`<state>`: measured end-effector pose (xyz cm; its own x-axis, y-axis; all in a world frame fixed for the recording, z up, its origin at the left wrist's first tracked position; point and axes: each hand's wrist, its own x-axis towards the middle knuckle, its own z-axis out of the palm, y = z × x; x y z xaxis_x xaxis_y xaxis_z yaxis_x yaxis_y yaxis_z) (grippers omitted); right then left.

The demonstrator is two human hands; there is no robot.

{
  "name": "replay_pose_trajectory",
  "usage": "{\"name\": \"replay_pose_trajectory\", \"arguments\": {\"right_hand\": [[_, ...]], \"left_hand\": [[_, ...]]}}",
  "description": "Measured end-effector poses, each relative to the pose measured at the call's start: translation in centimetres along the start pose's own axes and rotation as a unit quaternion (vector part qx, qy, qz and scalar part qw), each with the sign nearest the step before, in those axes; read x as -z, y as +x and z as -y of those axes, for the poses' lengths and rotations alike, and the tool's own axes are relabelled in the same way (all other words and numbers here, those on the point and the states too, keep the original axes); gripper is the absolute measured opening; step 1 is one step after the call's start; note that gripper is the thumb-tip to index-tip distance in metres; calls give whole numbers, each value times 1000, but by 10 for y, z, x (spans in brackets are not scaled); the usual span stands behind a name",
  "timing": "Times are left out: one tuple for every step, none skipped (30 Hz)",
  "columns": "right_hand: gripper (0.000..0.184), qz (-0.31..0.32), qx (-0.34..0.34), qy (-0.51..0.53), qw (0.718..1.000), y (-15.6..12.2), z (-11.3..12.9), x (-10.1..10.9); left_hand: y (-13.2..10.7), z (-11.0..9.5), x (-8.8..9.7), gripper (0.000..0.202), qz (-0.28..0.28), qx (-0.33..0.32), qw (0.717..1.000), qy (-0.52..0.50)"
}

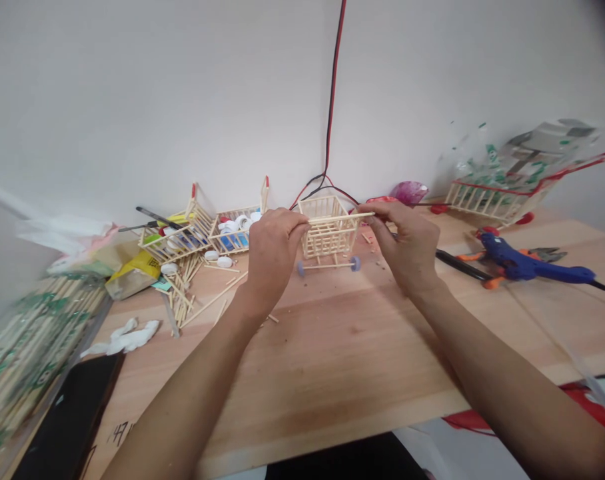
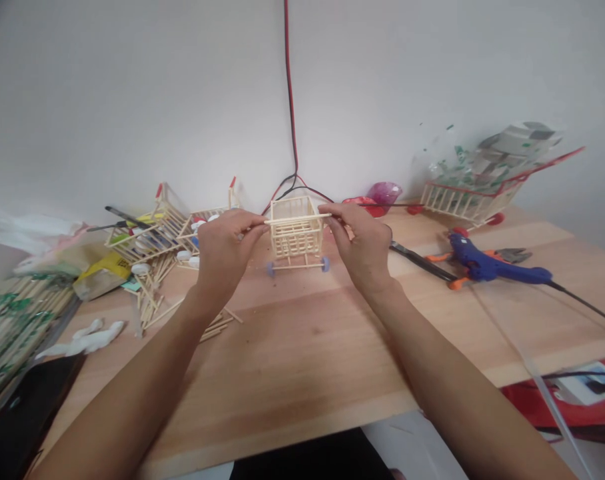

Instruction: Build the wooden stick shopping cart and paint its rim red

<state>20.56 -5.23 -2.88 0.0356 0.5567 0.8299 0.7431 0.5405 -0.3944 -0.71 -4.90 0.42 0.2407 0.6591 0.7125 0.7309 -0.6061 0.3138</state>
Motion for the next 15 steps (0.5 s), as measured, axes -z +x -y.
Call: {"name": "replay_pose_trajectory", "arguments": {"right_hand": [[19, 2, -2, 0, 1000, 0, 1, 0], [19, 3, -3, 1, 1000, 1, 2, 0], [19, 4, -4, 3, 1000, 1, 2, 0], [19, 5, -5, 4, 1000, 1, 3, 0], [19, 6, -5, 5, 1000, 2, 3, 0], [19, 6, -6, 4, 1000, 2, 3, 0], [19, 5, -6, 3, 1000, 2, 3, 0], [19, 5, -5, 3, 1000, 2, 3, 0], [19, 4, -4, 3, 1000, 2, 3, -1], [18, 3, -4, 4, 1000, 2, 3, -1], [18, 3, -4, 4, 1000, 2, 3, -1], [19, 2, -4, 6, 1000, 2, 3, -1], [19, 3, -5, 7, 1000, 2, 2, -1], [19, 3, -7, 7, 1000, 2, 2, -1], [19, 3, -9, 7, 1000, 2, 2, -1]], "left_hand": [[0, 1, 0, 12, 0, -1, 1000, 3], [0, 1, -1, 12, 1, -2, 1000, 5], [0, 1, -1, 12, 1, -2, 1000, 6], [0, 2, -1, 12, 1, -2, 1000, 6], [0, 2, -1, 12, -1, -3, 1000, 7], [0, 2, -1, 11, -2, -4, 1000, 7], [0, 2, -1, 11, -4, -6, 1000, 8], [0, 2, -1, 10, -5, -7, 1000, 10], [0, 2, -1, 10, -5, -7, 1000, 13], [0, 2, -1, 10, -3, -7, 1000, 15], [0, 2, -1, 11, -2, -7, 1000, 17], [0, 2, -1, 11, -1, -5, 1000, 20], [0, 2, -1, 12, 0, -3, 1000, 22], [0, 2, -1, 12, 1, -2, 1000, 23], [-1, 2, -1, 13, 2, -1, 1000, 22]]}}
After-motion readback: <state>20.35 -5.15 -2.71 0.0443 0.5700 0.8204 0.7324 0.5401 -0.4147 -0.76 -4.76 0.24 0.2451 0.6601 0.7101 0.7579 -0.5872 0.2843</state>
